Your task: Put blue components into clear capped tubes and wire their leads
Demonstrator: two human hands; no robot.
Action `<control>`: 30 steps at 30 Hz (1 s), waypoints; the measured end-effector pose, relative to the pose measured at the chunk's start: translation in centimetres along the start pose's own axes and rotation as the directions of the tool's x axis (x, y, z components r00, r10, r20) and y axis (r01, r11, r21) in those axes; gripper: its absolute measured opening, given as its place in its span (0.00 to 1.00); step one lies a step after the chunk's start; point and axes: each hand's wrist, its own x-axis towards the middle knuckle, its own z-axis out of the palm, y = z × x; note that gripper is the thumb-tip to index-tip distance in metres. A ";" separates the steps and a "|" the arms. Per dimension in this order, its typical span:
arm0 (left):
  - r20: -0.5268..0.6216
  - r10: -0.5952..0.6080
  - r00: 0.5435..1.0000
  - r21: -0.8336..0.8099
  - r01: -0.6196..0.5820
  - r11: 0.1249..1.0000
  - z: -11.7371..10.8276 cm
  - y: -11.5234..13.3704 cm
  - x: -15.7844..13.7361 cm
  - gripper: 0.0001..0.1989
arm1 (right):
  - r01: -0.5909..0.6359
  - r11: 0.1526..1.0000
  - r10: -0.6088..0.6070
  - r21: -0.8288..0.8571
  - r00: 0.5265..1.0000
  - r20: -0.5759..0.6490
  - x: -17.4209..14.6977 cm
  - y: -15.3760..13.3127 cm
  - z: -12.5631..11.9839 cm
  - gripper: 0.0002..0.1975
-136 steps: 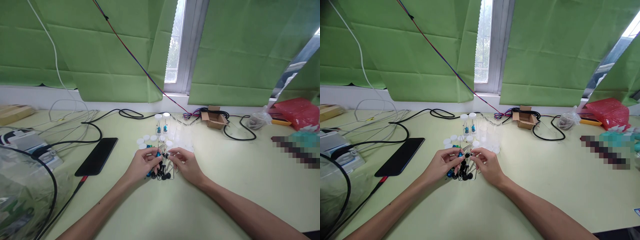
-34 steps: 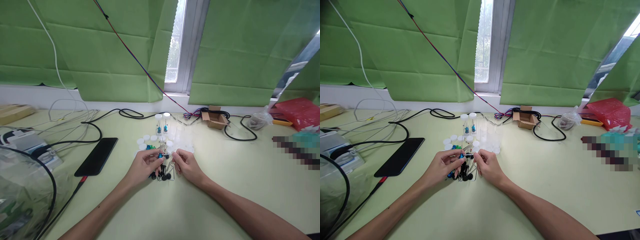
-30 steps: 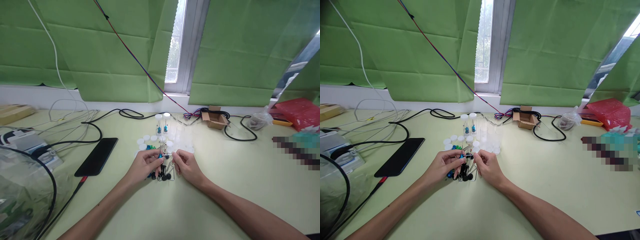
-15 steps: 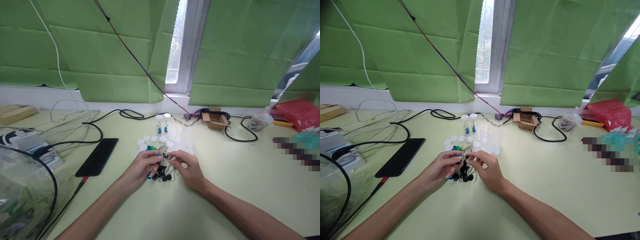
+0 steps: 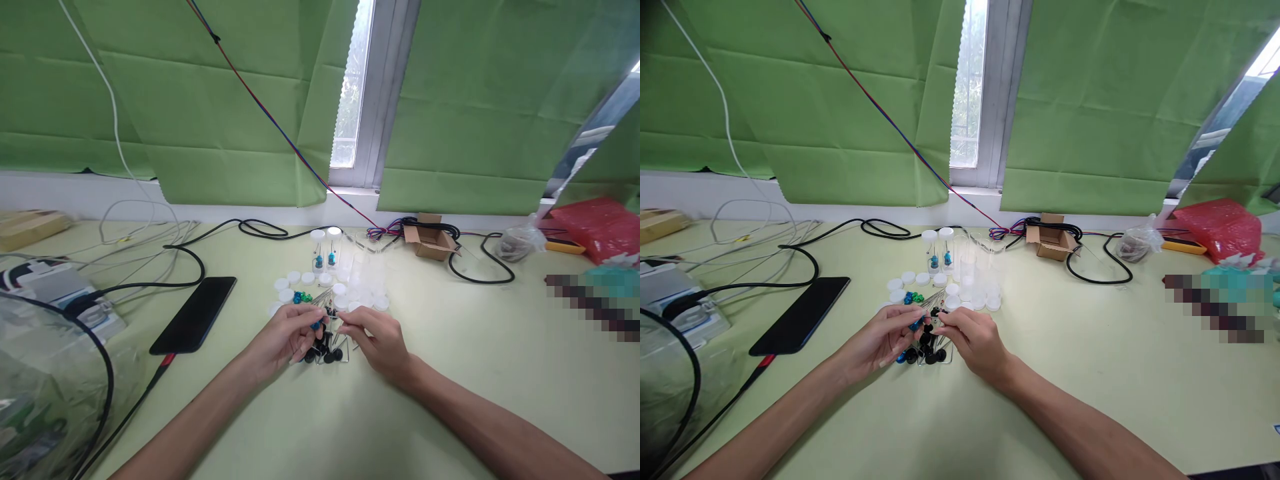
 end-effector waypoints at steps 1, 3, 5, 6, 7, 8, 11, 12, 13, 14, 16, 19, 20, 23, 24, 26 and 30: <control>0.007 -0.006 1.000 0.000 0.006 1.000 0.0 0.0 0.0 0.12 | 0.022 0.999 -0.022 -0.025 1.000 0.006 0.0 0.1 0.0 0.08; 0.022 -0.017 1.000 0.003 0.017 1.000 0.0 0.0 0.1 0.15 | 0.062 0.996 -0.060 -0.068 0.998 0.022 0.0 0.2 -0.1 0.09; 0.028 -0.021 0.999 0.008 0.020 1.000 0.0 0.0 0.0 0.15 | 0.111 0.990 -0.109 -0.092 0.994 0.022 0.0 0.3 -0.1 0.09; 0.029 -0.020 0.999 0.009 0.019 1.000 0.0 0.0 0.0 0.15 | 0.137 0.986 -0.136 -0.098 0.991 0.016 0.0 0.3 0.0 0.09; 0.029 -0.018 0.999 0.010 0.018 1.000 0.0 0.0 0.0 0.15 | 0.160 0.982 -0.160 -0.101 0.987 0.007 0.0 0.3 0.0 0.09; 0.030 -0.016 0.999 0.010 0.015 1.000 0.0 0.0 -0.1 0.16 | 0.178 0.978 -0.180 -0.104 0.984 -0.002 0.1 0.3 0.0 0.09; 0.041 -0.011 0.999 0.020 0.011 1.000 0.0 -0.1 -0.1 0.16 | 0.201 0.973 -0.203 -0.115 0.979 -0.009 0.1 0.4 0.0 0.08; 0.044 -0.011 0.999 0.025 0.009 1.000 0.0 -0.1 -0.1 0.16 | 0.208 0.971 -0.210 -0.120 0.978 -0.011 0.1 0.4 0.0 0.08; 0.048 -0.010 0.999 0.030 0.008 1.000 0.0 -0.2 -0.1 0.16 | 0.214 0.969 -0.217 -0.125 0.976 -0.010 0.1 0.4 -0.1 0.08; 0.051 -0.009 0.999 0.033 0.007 0.999 0.0 -0.2 0.0 0.16 | 0.220 0.967 -0.223 -0.129 0.975 -0.007 0.1 0.4 -0.1 0.08; 0.055 -0.006 0.998 0.033 0.004 0.999 -0.1 -0.2 0.0 0.16 | 0.234 0.962 -0.237 -0.137 0.972 0.001 0.0 0.6 -0.1 0.07; 0.052 -0.005 0.999 0.024 0.004 1.000 -0.1 -0.1 0.1 0.15 | 0.258 0.953 -0.259 -0.156 0.966 0.015 -0.1 0.8 -0.2 0.05; 0.049 0.000 0.999 0.024 -0.002 1.000 -0.1 -0.1 0.1 0.14 | 0.264 0.951 -0.265 -0.161 0.964 0.018 -0.1 0.8 -0.2 0.04; 0.031 0.020 0.999 0.029 -0.021 0.999 -0.3 -0.1 0.2 0.12 | 0.264 0.953 -0.263 -0.151 0.964 0.027 0.0 0.6 -0.4 0.07; 0.018 0.025 1.000 0.031 -0.026 0.999 -0.3 -0.1 0.2 0.11 | 0.260 0.956 -0.260 -0.138 0.965 0.022 0.1 0.5 -0.4 0.09; -0.021 0.035 0.999 0.035 -0.034 0.999 -0.4 -0.1 0.2 0.11 | 0.236 0.966 -0.238 -0.105 0.971 -0.003 0.2 0.3 -0.4 0.11; -0.144 0.129 0.981 0.126 -0.111 0.986 -0.4 0.0 0.3 0.11 | 0.132 0.988 -0.137 -0.076 0.989 -0.062 0.2 0.2 -0.4 0.10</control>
